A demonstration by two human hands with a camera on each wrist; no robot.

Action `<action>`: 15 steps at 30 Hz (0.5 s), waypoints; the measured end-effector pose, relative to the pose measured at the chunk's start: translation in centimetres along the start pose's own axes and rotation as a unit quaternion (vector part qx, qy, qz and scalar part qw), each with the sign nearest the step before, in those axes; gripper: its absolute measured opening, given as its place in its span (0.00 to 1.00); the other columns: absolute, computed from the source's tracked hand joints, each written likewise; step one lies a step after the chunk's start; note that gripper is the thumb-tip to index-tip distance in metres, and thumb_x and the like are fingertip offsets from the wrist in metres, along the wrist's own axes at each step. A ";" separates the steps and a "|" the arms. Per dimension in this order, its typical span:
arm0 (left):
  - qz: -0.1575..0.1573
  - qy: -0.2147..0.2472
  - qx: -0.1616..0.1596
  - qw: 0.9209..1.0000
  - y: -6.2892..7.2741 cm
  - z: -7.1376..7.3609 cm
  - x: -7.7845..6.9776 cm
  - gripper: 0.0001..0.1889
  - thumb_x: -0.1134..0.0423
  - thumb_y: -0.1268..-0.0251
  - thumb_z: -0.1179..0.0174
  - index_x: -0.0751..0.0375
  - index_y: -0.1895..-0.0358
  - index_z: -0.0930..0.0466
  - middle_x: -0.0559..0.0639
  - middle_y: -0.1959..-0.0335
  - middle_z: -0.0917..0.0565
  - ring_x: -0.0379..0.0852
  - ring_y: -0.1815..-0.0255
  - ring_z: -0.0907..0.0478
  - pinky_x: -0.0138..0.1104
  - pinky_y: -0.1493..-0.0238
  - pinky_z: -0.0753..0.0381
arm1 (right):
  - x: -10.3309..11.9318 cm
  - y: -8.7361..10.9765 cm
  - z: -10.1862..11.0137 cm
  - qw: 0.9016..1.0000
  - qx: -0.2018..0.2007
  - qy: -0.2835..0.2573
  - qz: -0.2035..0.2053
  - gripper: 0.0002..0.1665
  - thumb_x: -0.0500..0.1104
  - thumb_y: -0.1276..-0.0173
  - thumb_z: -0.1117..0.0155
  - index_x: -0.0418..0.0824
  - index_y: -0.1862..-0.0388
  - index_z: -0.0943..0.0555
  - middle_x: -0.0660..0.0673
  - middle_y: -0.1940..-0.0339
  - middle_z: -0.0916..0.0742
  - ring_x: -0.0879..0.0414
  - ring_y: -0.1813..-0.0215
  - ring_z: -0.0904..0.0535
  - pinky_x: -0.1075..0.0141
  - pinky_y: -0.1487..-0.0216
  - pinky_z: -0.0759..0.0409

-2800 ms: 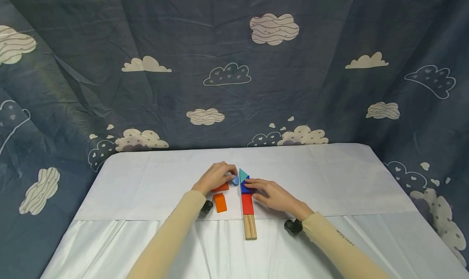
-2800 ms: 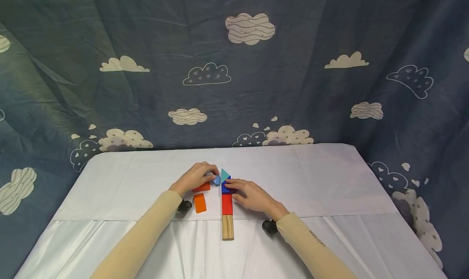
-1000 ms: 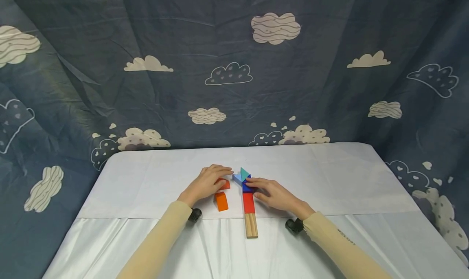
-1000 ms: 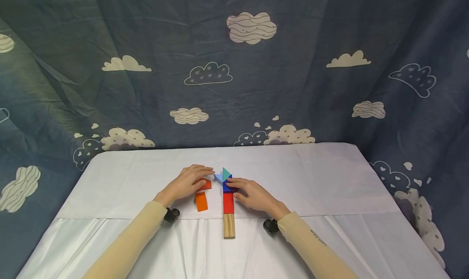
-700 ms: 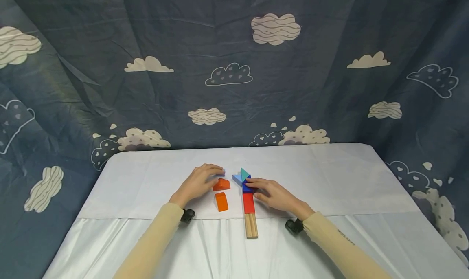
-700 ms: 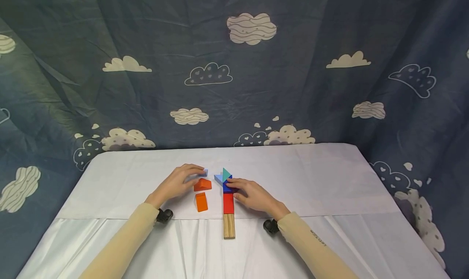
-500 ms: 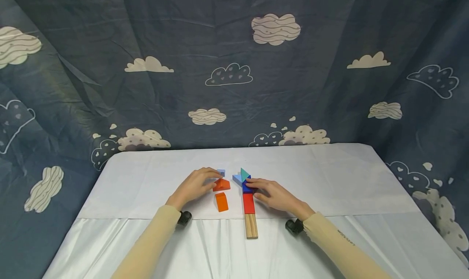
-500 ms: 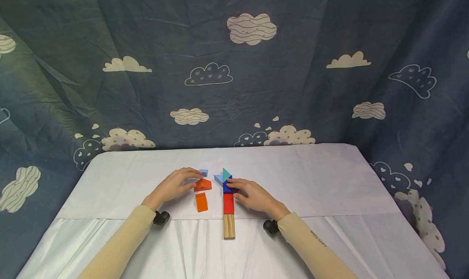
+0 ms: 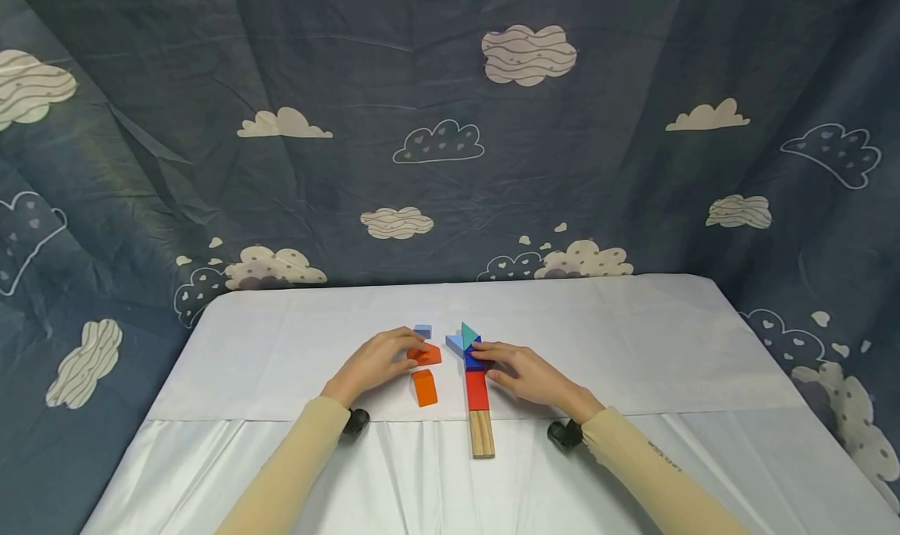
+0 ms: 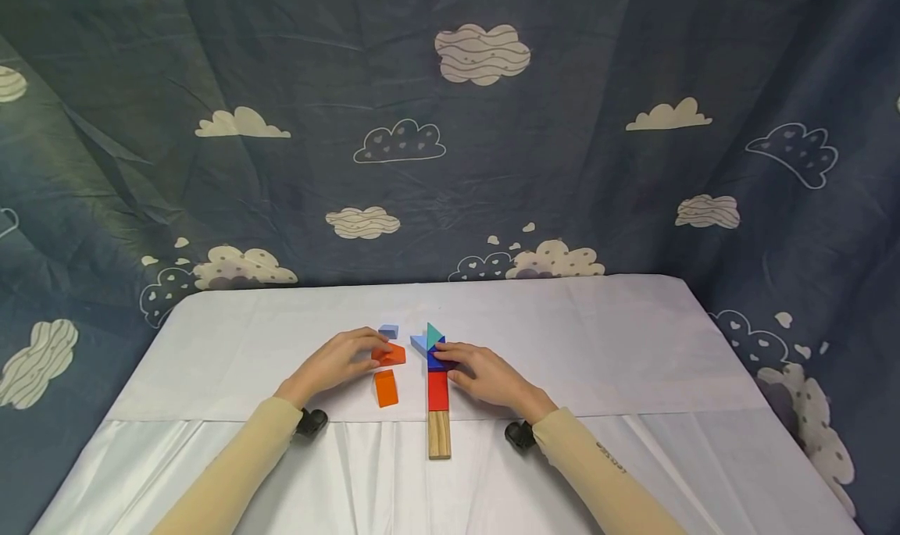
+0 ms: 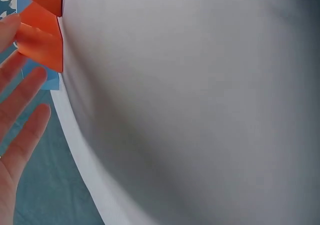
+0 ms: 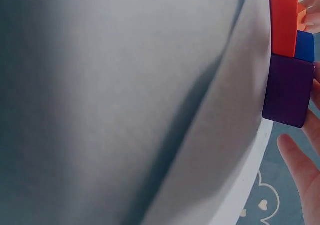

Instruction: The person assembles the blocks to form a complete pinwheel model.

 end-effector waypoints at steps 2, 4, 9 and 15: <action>-0.013 -0.009 -0.007 1.000 -0.1 0.0 -0.2 0.13 0.61 0.37 0.36 0.55 0.50 0.17 0.48 0.48 0.21 0.47 0.47 0.25 0.41 0.42 0.27 | 0.0 0.0 0.0 1.000 0.000 0.000 0.001 0.25 0.41 0.29 0.42 0.42 0.34 0.26 0.45 0.31 0.28 0.45 0.30 0.35 0.48 0.34 0.37; -0.025 -0.019 -0.015 0.999 -0.3 0.0 -0.3 0.12 0.61 0.38 0.35 0.56 0.52 0.17 0.49 0.50 0.21 0.46 0.51 0.24 0.40 0.44 0.25 | 0.1 0.0 0.1 1.000 -0.001 0.000 0.003 0.24 0.41 0.29 0.42 0.42 0.34 0.26 0.45 0.31 0.28 0.45 0.30 0.35 0.49 0.34 0.37; -0.038 -0.041 -0.028 0.998 -0.5 -0.2 -0.6 0.10 0.62 0.41 0.33 0.54 0.56 0.17 0.48 0.54 0.23 0.44 0.57 0.25 0.38 0.49 0.23 | 0.1 0.1 0.1 1.000 -0.001 0.001 0.004 0.24 0.40 0.29 0.43 0.41 0.34 0.26 0.45 0.31 0.28 0.45 0.30 0.35 0.49 0.34 0.37; -0.032 -0.049 -0.024 0.998 -0.7 -0.5 -0.7 0.10 0.64 0.41 0.33 0.53 0.56 0.18 0.47 0.54 0.24 0.43 0.58 0.26 0.36 0.50 0.22 | 0.1 0.1 0.2 1.000 0.000 0.001 -0.002 0.24 0.41 0.29 0.43 0.42 0.34 0.26 0.45 0.31 0.28 0.45 0.30 0.35 0.49 0.34 0.37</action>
Point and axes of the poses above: each hand's wrist, its own y-axis away from the middle knuckle, its own z-axis out of the back of the hand, x = y × z, the point moved 7 cm from there along -y, towards the middle knuckle
